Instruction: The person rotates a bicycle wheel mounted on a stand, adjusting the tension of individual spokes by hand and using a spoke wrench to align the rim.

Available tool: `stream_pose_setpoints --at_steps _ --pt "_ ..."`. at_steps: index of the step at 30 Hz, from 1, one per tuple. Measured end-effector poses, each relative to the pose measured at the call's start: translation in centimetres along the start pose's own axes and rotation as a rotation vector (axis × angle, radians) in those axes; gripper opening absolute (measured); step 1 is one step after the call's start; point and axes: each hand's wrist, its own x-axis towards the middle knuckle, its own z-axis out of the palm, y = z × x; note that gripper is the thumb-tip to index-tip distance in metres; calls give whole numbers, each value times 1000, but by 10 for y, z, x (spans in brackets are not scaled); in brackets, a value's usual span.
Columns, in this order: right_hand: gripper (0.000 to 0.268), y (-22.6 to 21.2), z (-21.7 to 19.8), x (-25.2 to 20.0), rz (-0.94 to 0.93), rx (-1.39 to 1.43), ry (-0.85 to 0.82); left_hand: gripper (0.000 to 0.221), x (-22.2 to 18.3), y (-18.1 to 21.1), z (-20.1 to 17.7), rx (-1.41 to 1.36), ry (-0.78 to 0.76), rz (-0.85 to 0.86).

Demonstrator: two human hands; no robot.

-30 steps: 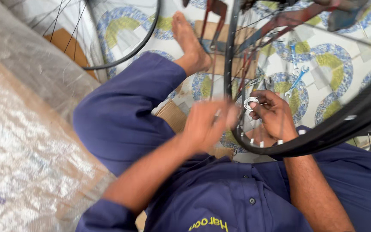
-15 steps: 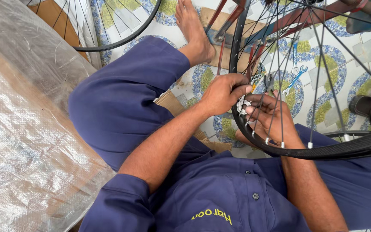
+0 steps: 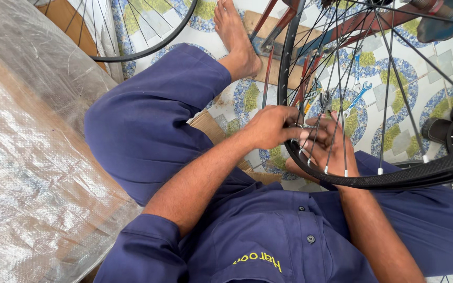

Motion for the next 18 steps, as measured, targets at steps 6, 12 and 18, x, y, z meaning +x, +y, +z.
stream_pose_setpoints --at_steps 6,12,18 --pt "56 4 10 -33 -166 -166 73 53 -3 14 5 84 74 30" --pt "25 9 24 -37 -195 -670 234 50 -12 37 32 318 273 -173" --pt "43 -16 6 -33 -108 -518 93 34 -20 20 5 -92 90 -11"
